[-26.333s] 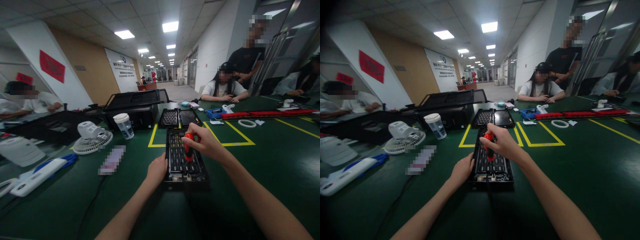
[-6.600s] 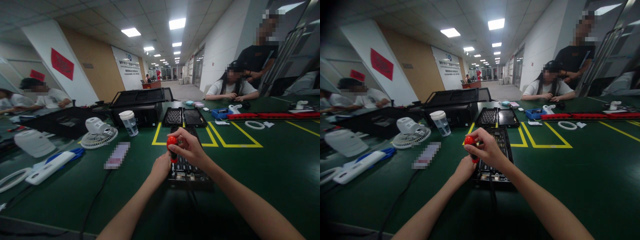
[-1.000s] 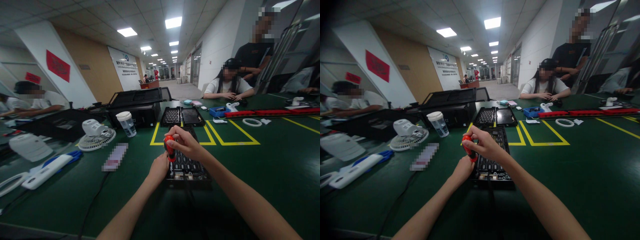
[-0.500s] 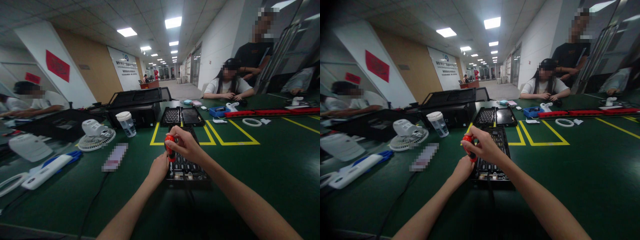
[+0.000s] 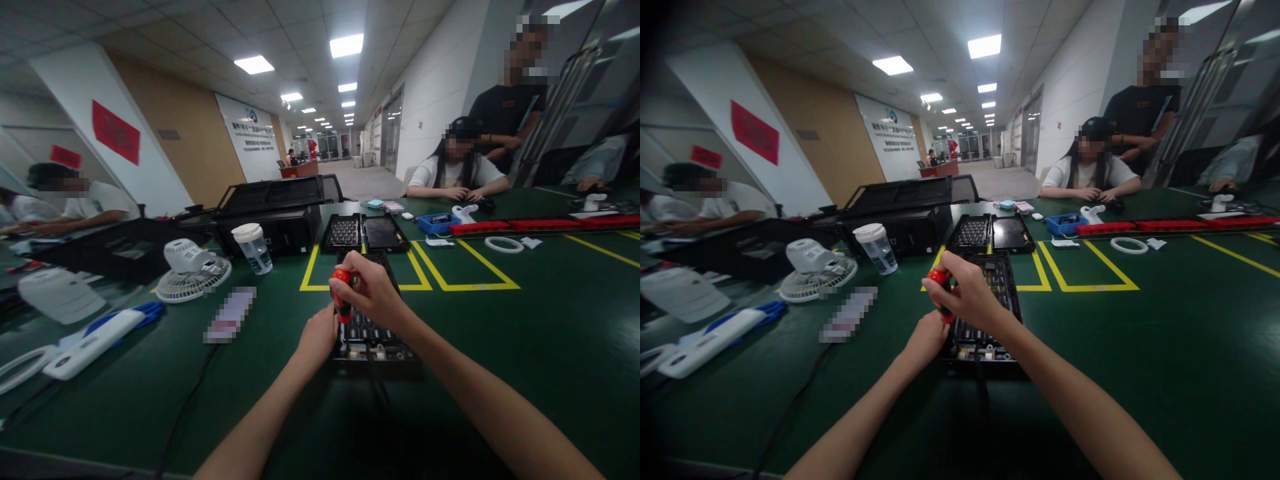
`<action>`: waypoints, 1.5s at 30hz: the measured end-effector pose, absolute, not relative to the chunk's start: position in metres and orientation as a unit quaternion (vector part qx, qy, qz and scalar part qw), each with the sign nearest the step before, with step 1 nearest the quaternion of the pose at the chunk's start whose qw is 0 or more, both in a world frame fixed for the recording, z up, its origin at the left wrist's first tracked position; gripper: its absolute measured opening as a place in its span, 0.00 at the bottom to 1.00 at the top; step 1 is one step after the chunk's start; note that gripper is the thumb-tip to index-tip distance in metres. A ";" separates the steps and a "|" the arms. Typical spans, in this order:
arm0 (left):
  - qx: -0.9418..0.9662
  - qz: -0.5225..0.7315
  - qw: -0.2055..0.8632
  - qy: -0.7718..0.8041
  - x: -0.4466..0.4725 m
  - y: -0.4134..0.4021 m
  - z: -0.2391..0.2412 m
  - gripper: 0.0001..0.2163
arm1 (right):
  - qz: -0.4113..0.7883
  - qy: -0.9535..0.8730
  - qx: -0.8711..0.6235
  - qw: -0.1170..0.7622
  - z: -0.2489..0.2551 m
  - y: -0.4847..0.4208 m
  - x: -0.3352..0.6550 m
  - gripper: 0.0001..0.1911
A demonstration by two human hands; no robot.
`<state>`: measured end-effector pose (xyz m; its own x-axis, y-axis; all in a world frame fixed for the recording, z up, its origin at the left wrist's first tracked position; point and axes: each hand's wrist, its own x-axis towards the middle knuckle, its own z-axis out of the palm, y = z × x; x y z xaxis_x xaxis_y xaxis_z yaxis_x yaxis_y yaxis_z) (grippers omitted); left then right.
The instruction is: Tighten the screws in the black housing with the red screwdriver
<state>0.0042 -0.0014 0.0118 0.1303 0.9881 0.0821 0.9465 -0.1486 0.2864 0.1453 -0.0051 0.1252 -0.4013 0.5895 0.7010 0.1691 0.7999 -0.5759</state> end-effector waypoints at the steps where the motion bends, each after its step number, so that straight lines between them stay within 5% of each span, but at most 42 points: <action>1: 0.748 0.128 0.084 0.646 0.004 -0.001 0.012 0.13 | 0.209 -0.809 -0.237 0.495 0.125 -0.005 0.145 0.09; 33: 0.747 0.141 0.075 0.645 0.005 -0.001 0.011 0.12 | 0.070 -0.777 -0.304 0.547 0.123 -0.012 0.137 0.12; 45: 0.748 0.139 0.077 0.644 0.004 -0.002 0.012 0.12 | 0.107 -0.762 -0.307 0.559 0.118 -0.007 0.138 0.12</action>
